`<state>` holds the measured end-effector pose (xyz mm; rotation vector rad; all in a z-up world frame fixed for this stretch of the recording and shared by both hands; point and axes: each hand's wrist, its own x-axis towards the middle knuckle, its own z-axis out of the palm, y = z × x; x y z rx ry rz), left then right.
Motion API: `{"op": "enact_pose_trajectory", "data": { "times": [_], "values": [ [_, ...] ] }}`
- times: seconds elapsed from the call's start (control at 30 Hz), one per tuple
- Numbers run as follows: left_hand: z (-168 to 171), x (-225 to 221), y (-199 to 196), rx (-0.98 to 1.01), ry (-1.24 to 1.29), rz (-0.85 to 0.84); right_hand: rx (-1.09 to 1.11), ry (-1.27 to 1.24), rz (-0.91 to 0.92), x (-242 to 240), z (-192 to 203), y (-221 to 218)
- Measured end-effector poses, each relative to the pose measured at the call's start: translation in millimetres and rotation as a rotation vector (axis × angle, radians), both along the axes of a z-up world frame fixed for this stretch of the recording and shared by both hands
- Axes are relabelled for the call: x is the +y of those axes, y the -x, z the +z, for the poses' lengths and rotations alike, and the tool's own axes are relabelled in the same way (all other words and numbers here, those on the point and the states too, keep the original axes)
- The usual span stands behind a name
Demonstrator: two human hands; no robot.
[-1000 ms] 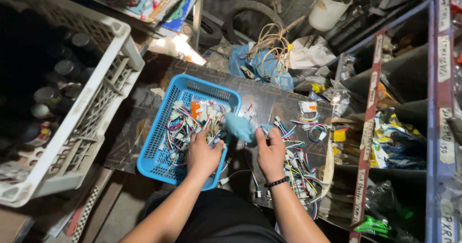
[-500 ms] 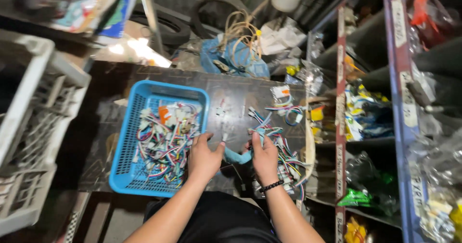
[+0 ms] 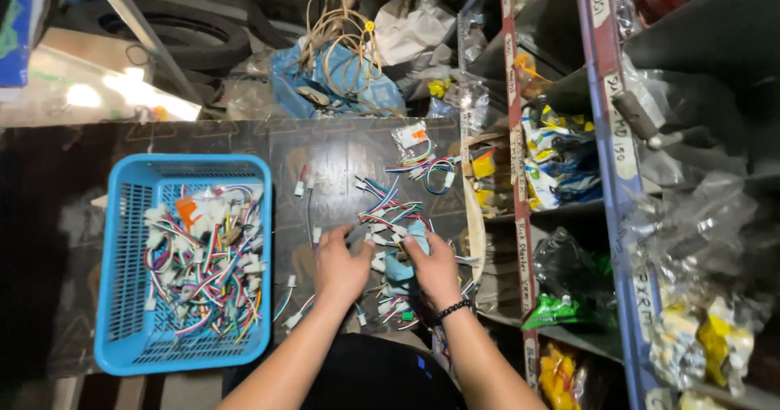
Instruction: Cleaning motorcycle electrical wire harnesses with a cloth at a workbench.
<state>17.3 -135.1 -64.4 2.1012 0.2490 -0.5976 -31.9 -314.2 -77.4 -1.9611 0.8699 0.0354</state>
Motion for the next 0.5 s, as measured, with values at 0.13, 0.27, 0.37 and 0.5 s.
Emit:
{"op": "enact_pose_trajectory", "data": {
  "times": [0.13,0.27,0.37,0.5],
  "values": [
    [-14.1,-16.5,-8.7,-0.060,-0.063,-0.006,0.000,-0.014,0.029,-5.2,-25.4,-25.0],
    [-21.4,-34.1,-35.0,-0.022,-0.102,0.022,-0.016,-0.013,0.075,1.3,-28.5,-70.4],
    [-43.5,-46.2,-50.4,0.023,-0.081,0.028,-0.005,-0.079,0.090,10.4,-34.9,-91.8],
    [-84.1,-50.9,-75.2,0.094,-0.029,0.007,0.011,-0.187,0.031,10.2,-67.6,-121.7]
  ]
}}
